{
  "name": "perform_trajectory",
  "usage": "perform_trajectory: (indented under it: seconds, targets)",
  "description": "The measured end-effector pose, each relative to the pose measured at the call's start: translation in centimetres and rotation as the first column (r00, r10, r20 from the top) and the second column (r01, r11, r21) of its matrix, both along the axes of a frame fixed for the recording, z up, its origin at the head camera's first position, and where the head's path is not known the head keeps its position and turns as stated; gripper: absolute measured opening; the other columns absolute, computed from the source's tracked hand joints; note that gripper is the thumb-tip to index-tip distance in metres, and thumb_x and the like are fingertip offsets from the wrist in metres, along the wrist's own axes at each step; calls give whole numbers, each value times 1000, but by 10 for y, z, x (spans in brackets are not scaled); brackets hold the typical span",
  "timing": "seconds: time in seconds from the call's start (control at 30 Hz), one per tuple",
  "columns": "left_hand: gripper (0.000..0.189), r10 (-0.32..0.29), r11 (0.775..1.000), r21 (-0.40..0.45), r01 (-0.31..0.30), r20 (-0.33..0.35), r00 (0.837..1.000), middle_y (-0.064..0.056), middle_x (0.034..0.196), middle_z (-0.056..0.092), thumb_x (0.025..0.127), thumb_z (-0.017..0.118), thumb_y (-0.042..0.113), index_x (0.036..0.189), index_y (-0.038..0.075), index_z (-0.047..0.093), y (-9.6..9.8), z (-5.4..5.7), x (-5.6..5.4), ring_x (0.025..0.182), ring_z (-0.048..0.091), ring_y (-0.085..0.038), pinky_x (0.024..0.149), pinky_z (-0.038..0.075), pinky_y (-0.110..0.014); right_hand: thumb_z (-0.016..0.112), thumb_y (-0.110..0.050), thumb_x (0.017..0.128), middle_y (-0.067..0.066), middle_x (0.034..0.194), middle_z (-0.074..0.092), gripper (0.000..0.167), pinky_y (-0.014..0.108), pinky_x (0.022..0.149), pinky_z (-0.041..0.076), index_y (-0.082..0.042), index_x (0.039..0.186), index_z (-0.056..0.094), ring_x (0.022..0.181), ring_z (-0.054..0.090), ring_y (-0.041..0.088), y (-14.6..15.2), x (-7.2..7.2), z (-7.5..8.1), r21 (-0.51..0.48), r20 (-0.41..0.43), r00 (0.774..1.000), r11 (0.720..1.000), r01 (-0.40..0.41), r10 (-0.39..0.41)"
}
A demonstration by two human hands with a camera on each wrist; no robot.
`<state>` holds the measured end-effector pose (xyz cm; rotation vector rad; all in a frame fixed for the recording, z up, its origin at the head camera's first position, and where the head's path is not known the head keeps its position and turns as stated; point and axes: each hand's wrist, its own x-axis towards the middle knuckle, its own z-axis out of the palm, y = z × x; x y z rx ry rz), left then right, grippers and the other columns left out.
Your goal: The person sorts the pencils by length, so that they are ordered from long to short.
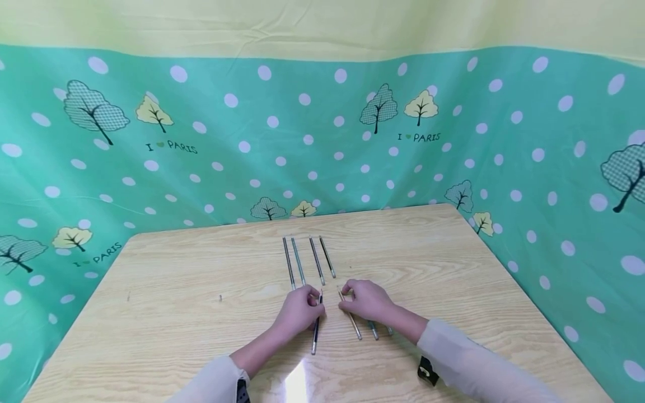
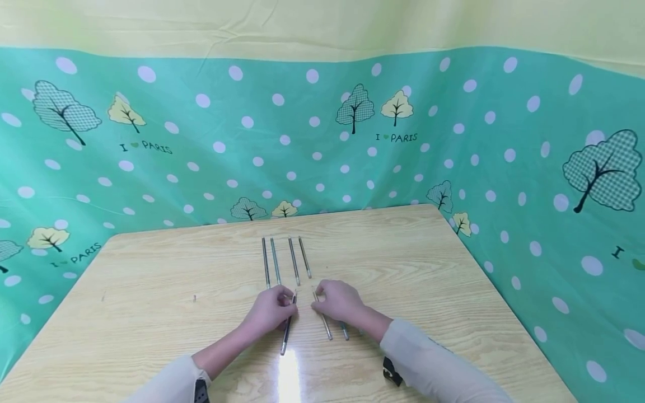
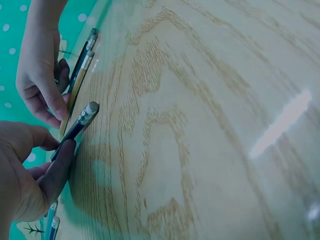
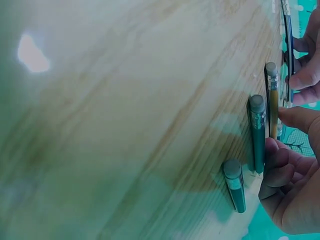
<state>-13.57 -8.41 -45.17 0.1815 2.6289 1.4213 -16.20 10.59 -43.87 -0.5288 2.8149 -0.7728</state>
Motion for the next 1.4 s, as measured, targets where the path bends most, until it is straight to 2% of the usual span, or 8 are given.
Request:
perform_trajectory:
  seconds: [0.37, 0.5, 0.73, 0.97, 1.17, 1.27, 1.4]
  targets:
    - [34, 43, 986, 157, -60, 107, 993, -11, 87, 61, 80, 63, 6, 111, -5, 56, 0, -1, -3, 49, 59, -14, 49, 58, -30, 74, -26, 76, -5, 62, 52, 32, 21, 45, 34, -7, 100, 66, 53, 44, 9, -4, 1, 1, 4, -8, 1000, 1000, 23, -23]
    - [35, 67, 975, 203, -90, 120, 991, -12, 89, 62, 79, 63, 6, 112, -6, 56, 0, 0, -4, 50, 61, -16, 50, 58, -32, 74, -25, 76, -5, 60, 51, 31, 21, 44, 34, -7, 99, 66, 52, 44, 8, -5, 0, 1, -5, 1, 1000, 1000, 26, -26]
    - [34, 122, 954, 256, -157, 149, 981, -12, 90, 59, 80, 64, 6, 112, -4, 57, -1, -1, -9, 62, 60, -15, 55, 60, -32, 74, -23, 76, -7, 55, 47, 28, 20, 43, 33, -7, 97, 66, 47, 41, 7, -7, 0, 0, -17, 20, 999, 999, 28, -27]
    - [36, 128, 929, 325, -177, 167, 978, -12, 92, 58, 81, 65, 7, 114, -5, 55, -4, 1, -12, 62, 61, -16, 57, 60, -34, 74, -20, 77, -8, 52, 42, 25, 19, 42, 30, -6, 96, 67, 45, 38, 6, -8, -1, -1, -40, 42, 999, 999, 28, -26]
    - [38, 151, 920, 338, -200, 166, 974, -12, 94, 58, 81, 66, 9, 116, -4, 55, -6, 0, -13, 62, 62, -15, 57, 60, -34, 73, -18, 76, -8, 53, 41, 23, 18, 41, 29, -6, 94, 67, 45, 37, 6, -7, -3, -1, -64, 44, 999, 998, 14, -12]
    - [38, 159, 917, 339, -210, 172, 972, -12, 94, 58, 82, 66, 10, 116, -2, 55, -7, -1, -14, 63, 62, -16, 57, 60, -34, 72, -16, 76, -7, 52, 43, 23, 17, 41, 31, -5, 95, 66, 45, 39, 6, -6, -3, -1, -109, 81, 997, 994, 11, -3]
    - [39, 167, 913, 345, -218, 171, 971, -12, 94, 59, 82, 66, 11, 117, -2, 56, -8, 1, -14, 62, 62, -16, 57, 60, -34, 70, -12, 77, -4, 54, 49, 24, 17, 39, 36, -4, 100, 65, 43, 43, 7, -4, -5, 4, -218, 200, 980, 975, 45, -1]
